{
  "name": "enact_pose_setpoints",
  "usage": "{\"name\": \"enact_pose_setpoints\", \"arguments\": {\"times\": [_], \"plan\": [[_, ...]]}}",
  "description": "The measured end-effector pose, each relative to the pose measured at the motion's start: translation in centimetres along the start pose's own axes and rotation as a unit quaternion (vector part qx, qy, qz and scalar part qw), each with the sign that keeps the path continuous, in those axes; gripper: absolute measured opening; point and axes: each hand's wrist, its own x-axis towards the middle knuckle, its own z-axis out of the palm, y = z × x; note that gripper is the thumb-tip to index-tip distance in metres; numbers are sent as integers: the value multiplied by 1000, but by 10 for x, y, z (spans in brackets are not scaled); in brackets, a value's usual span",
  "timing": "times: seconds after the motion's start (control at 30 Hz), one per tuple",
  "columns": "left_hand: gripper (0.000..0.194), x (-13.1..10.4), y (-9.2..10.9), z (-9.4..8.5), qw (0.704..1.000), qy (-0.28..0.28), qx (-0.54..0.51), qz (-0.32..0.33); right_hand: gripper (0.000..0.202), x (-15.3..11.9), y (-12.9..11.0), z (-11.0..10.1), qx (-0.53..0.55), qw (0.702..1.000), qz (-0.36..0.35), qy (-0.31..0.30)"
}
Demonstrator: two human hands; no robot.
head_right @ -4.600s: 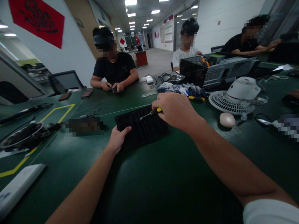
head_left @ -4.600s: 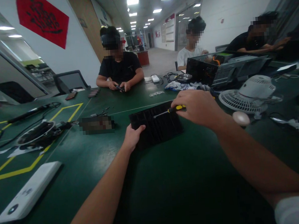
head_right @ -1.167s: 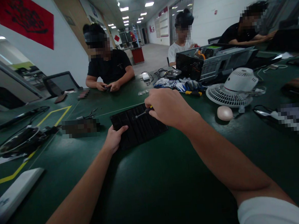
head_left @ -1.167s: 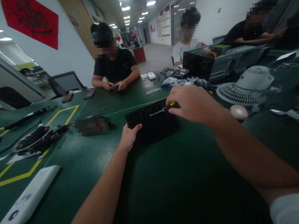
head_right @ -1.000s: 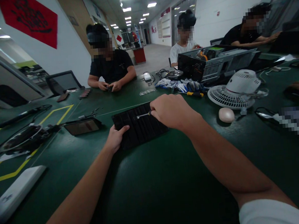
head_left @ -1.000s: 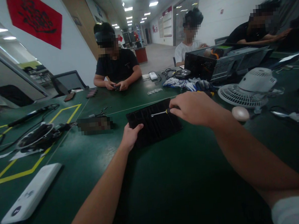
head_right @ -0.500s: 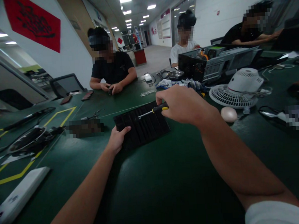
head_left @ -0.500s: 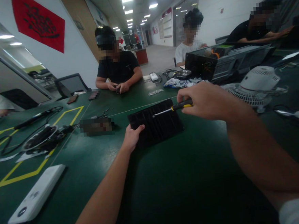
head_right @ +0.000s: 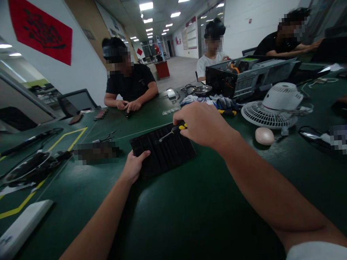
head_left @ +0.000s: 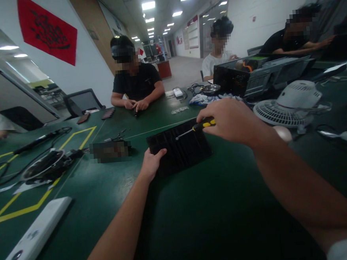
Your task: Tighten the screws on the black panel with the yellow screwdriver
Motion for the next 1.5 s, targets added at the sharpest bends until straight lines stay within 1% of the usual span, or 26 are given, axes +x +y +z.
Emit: {"name": "enact_pose_setpoints", "arguments": {"times": [0.13, 0.47, 0.57, 0.73, 0.9, 1.0, 1.13, 1.27, 1.33, 1.4, 1.5], "plan": [[57, -1, 2, 0, 1000, 10, 1, -15, 28, 1, -4, 4, 2, 1000, -2, -3], [55, 2, 0, -3, 1000, 15, 4, -16, 28, 3, -5, 9, 9, 1000, 6, -15], [56, 1, 0, -3, 1000, 12, 3, -13, 28, 2, -6, 9, 6, 1000, 7, -12], [55, -1, 2, -2, 1000, 1, 1, -12, 32, 1, -10, 6, 9, 1000, 12, -26], [56, -1, 3, 0, 1000, 9, 1, -8, 31, 2, -13, 4, 10, 999, 41, -32], [56, -1, 3, 0, 1000, 11, 3, -9, 31, 2, -14, 2, -3, 997, 64, -48], [55, -1, 4, 1, 1000, 14, 10, -6, 34, 0, -16, 0, -39, 992, 83, -90], [56, -1, 4, 1, 1000, 17, 10, -4, 41, 0, -16, 1, -68, 983, 64, -160], [56, 0, 4, 1, 1000, 13, 6, -6, 44, -1, -15, 0, -73, 979, 48, -185], [57, 0, 3, 0, 1000, 10, 4, -6, 46, -1, -12, -2, -60, 980, 39, -186], [56, 0, 3, 0, 1000, 15, 11, -5, 42, -4, -6, -8, -14, 988, 41, -147]]}}
